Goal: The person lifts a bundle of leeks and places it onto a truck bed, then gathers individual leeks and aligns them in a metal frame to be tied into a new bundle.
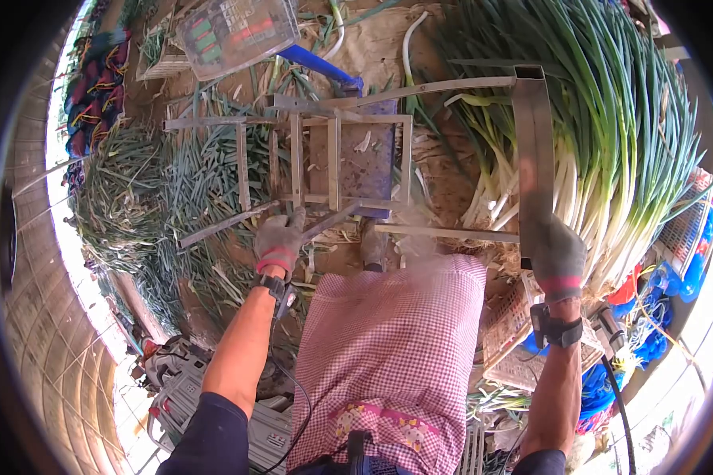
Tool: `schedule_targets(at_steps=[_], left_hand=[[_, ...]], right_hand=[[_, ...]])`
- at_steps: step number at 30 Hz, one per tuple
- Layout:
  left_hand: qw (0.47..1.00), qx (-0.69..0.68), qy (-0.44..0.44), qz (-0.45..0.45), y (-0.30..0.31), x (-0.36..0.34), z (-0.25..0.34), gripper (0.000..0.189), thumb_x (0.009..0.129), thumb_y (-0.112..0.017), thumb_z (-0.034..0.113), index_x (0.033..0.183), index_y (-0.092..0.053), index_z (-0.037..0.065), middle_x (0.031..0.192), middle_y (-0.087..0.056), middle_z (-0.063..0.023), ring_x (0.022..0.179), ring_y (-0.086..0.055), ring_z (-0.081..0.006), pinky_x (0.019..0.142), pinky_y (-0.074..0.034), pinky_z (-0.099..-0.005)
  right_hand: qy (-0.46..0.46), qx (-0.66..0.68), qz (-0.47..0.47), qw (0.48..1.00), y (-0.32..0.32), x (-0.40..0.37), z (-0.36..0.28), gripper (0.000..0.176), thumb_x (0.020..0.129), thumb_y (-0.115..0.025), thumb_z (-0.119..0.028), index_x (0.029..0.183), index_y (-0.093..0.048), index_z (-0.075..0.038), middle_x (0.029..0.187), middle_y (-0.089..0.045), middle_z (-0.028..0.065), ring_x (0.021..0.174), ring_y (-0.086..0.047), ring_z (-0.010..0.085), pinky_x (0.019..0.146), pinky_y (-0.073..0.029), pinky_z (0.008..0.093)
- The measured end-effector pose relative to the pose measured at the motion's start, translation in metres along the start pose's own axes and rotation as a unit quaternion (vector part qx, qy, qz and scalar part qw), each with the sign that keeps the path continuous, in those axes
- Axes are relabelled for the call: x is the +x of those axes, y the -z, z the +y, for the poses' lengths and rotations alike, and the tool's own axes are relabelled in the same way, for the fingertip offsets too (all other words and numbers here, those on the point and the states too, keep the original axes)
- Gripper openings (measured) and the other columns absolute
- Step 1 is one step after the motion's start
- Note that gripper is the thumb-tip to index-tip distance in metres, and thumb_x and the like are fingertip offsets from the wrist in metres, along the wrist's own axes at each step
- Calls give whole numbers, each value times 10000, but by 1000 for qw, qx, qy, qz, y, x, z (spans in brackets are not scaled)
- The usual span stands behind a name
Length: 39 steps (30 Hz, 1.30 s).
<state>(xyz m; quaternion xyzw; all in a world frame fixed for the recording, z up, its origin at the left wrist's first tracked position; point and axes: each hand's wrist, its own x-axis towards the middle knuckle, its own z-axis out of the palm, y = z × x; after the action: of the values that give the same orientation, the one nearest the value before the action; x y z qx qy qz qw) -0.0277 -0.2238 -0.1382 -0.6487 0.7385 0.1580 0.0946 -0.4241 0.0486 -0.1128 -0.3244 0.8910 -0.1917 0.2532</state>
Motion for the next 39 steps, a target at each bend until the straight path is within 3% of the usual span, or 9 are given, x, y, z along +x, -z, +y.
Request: schedule_targets(at_steps=[7, 20, 22, 25, 26, 28, 29, 30, 39], left_hand=[[1000, -4, -15, 22, -13, -3, -19, 564, 931, -614, 584, 839, -728, 40, 823, -681, -241, 784, -649, -443, 729, -498, -486], [989, 45, 115, -81, 15, -1, 24, 588, 916, -620, 599, 838, -739, 29, 780, -669, -245, 732, -646, -418, 696, -501, -475], [1000, 9, -10, 3, 4, -10, 5, 563, 931, -609, 571, 867, -736, 26, 810, -681, -249, 761, -652, -428, 710, -506, -487], [965, 216, -15, -150, -42, 22, -72, 444, 982, -574, 440, 969, -736, 27, 935, -719, -242, 840, -676, -428, 739, -516, -497], [975, 144, -37, -164, -17, 14, -30, 484, 974, -577, 497, 1065, -733, 48, 987, -727, -225, 894, -689, -391, 785, -520, -468], [989, 21, -33, -142, 6, -2, -1, 553, 963, -586, 566, 1125, -744, 61, 1007, -743, -201, 896, -700, -353, 790, -517, -435], [995, -24, 1, -100, -1, 3, -12, 566, 960, -591, 579, 1089, -757, 53, 973, -750, -194, 844, -697, -351, 748, -509, -431], [995, -56, 13, -80, -5, 3, -9, 549, 968, -601, 553, 1073, -762, 38, 957, -750, -190, 813, -688, -332, 735, -509, -420], [953, -216, 173, -120, 4, 0, 16, 447, 1019, -629, 347, 1219, -703, -46, 977, -739, -82, 822, -640, -146, 772, -512, -331]], right_hand=[[50, -65, 10, 997, -21, 11, 21, 182, 931, -638, -206, 949, -676, -29, 758, -641, 227, 736, -642, 448, 637, -501, 462], [-50, 215, -81, 972, -46, 12, 31, 209, 952, -627, -87, 1099, -724, 25, 909, -745, 41, 820, -627, 71, 695, -518, 273], [-71, 234, -90, 966, -49, 13, 27, 219, 957, -638, -100, 1119, -728, 18, 910, -731, 20, 798, -630, 78, 690, -522, 264], [-88, 233, -107, 963, -67, 9, 33, 243, 957, -655, -145, 1119, -734, 18, 915, -754, 56, 822, -667, 102, 710, -540, 281], [-114, 209, -120, 964, -68, 7, 18, 266, 954, -663, -169, 1123, -734, 23, 924, -769, 79, 843, -690, 123, 725, -550, 297], [-44, 104, -105, 988, -110, 5, 43, 287, 940, -662, -209, 1174, -740, -60, 951, -774, 156, 882, -729, 195, 788, -564, 354], [-59, 62, -153, 984, -100, 1, 8, 247, 903, -629, -261, 1030, -733, -76, 971, -737, 211, 921, -712, 404, 820, -559, 469], [-58, 51, -121, 990, -110, -4, -6, 214, 902, -622, -276, 951, -706, -85, 900, -726, 187, 879, -698, 420, 800, -555, 477], [9, 80, -124, 989, -158, -14, -64, 309, 915, -620, -302, 965, -722, -14, 927, -737, 200, 906, -717, 379, 822, -550, 488]])
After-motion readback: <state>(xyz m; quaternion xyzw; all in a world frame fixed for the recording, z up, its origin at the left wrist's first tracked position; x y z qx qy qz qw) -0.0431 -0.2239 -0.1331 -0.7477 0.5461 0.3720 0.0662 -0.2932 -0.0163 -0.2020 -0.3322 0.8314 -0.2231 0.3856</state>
